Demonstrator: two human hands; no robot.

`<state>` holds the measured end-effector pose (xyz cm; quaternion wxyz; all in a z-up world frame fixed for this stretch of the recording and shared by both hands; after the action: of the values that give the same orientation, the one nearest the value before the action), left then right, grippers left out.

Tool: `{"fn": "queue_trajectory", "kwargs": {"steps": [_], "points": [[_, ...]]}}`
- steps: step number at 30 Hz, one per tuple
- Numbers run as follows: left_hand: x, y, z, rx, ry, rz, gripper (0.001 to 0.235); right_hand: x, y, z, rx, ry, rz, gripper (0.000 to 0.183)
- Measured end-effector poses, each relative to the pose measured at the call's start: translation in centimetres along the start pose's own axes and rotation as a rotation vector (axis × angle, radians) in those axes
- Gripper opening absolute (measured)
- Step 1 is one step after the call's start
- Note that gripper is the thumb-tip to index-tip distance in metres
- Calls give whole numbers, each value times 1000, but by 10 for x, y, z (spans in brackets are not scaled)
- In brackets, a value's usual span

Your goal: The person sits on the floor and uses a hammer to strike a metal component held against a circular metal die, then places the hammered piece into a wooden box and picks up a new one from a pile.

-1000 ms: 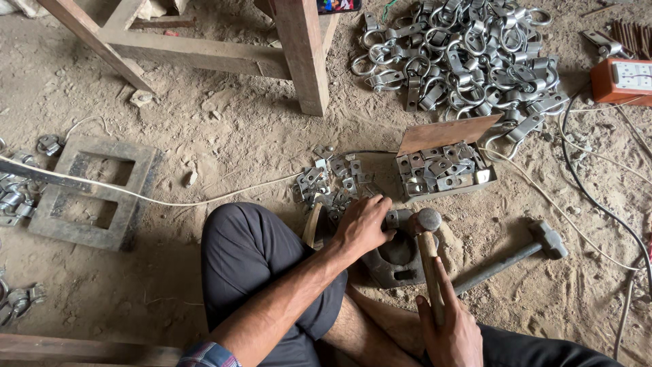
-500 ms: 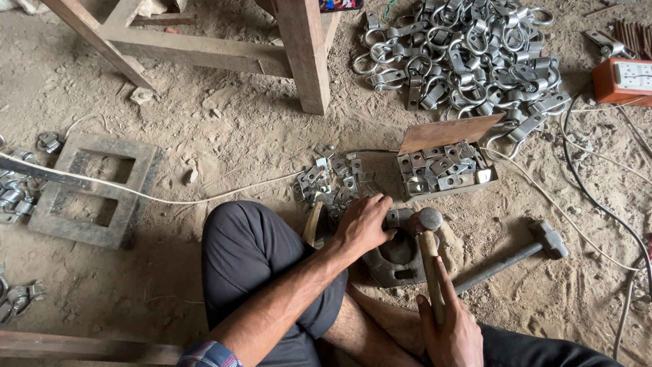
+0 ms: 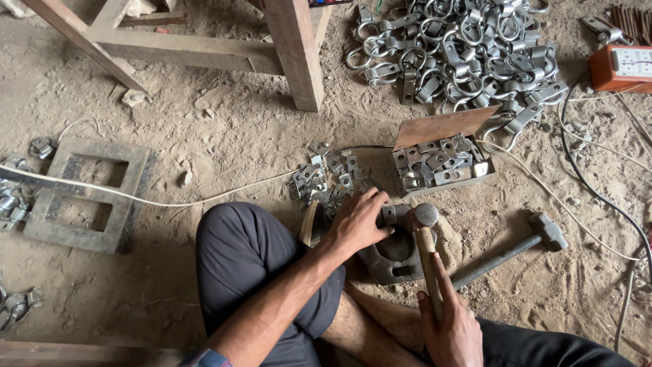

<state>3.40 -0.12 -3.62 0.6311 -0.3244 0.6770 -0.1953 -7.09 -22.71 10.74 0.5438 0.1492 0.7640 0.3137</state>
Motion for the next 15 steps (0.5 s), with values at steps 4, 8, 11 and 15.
{"fn": "queue_trajectory", "kwargs": {"steps": [4, 8, 11, 15], "points": [[-25, -19, -10, -128, 98, -4, 76, 4, -7, 2, -40, -24, -13, 80], [-29, -27, -13, -69, 62, 44, 75, 13, -19, 4, -65, -16, -16, 82], [-36, -36, -14, 48, -33, 87, 75, 19, -29, 10, -8, 71, -43, 85], [-53, -50, -24, 56, -42, 181, 70, 22, -37, 13, 16, 112, -3, 87]]}}
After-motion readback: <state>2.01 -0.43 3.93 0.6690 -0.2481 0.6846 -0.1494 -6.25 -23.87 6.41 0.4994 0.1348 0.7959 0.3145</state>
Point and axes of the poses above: each hand's wrist, its own z-axis towards the middle knuckle, its own x-axis out of the palm, y = z × x, the point moved 3 cm from there along z, towards the middle knuckle, and after that the axes turned 15 degrees about -x, right-handed, at the moved point
